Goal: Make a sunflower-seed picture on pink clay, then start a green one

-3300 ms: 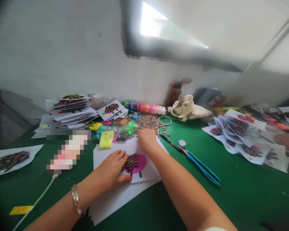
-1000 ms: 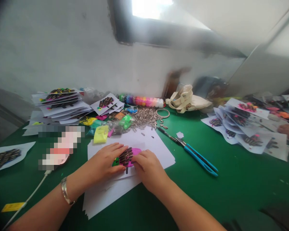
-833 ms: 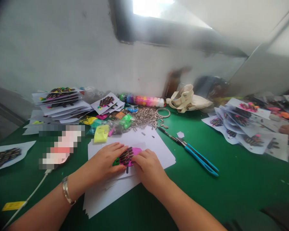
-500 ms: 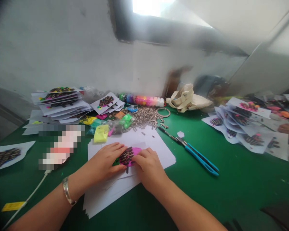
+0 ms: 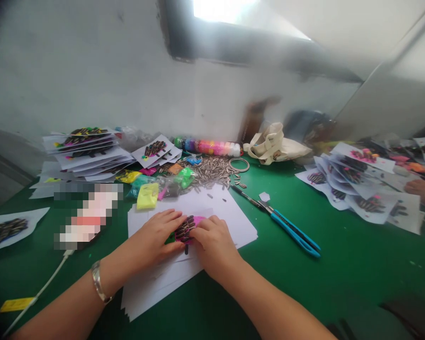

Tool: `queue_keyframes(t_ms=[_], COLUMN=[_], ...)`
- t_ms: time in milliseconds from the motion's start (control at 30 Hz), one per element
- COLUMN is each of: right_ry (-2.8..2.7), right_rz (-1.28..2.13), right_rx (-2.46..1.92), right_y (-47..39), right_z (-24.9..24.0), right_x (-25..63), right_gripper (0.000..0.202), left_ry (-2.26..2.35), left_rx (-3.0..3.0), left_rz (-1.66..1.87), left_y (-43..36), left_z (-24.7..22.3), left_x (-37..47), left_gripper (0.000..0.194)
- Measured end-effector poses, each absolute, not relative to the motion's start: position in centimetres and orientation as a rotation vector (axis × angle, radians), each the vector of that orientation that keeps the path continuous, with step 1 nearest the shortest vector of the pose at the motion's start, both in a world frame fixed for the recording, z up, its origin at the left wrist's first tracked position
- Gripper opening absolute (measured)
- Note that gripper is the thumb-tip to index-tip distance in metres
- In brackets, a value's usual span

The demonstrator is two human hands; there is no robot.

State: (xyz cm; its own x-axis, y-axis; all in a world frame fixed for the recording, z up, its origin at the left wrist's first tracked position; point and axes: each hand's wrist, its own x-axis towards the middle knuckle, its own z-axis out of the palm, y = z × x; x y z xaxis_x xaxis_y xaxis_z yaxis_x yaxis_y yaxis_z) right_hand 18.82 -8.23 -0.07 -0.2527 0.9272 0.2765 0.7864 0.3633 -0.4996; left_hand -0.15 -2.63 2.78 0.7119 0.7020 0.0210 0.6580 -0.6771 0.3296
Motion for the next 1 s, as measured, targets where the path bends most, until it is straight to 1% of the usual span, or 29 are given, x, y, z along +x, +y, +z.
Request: queue_keyframes(t_ms=[167, 267, 333, 467, 767, 1000], right_ry=[-2.056, -2.043, -2.067, -2.100, -2.057, -2.048], right_rz=[0.309, 0.282, 0.290, 0.317, 0.388, 0.365], right_rx=[-1.495, -1.523, -1.538, -1.555, -1.532, -1.505], right_y=[-8.7, -8.8, -8.8, -8.5, -8.5, -8.2], right_z=[-0.1, -0.2, -0.3, -0.6, -0.8, -1.4], right_x=[19.5, 20.0, 20.1, 20.0, 19.6, 19.3], right_gripper=[0.019, 0.012, 0.010, 0.011, 0.013, 0.013], left_ry=[1.070, 1.072, 1.081, 1.076, 1.091, 1.081], left_rx=[2.618, 2.621, 2.621, 2.626, 2.598, 2.602], left_rz=[0.248, 0.242, 0.226, 0.210, 0.180, 0.193], left_y=[-2.6, -2.6, -2.6, -2.7, -2.7, -2.6], left_z=[2.5, 2.6, 2.7, 2.9, 3.2, 3.1], left_x=[-0.2, -0.2, -0.2, -0.2, 0.1, 0.1], left_gripper=[0.050, 0.053, 0.051, 0.043, 0.038, 0.033])
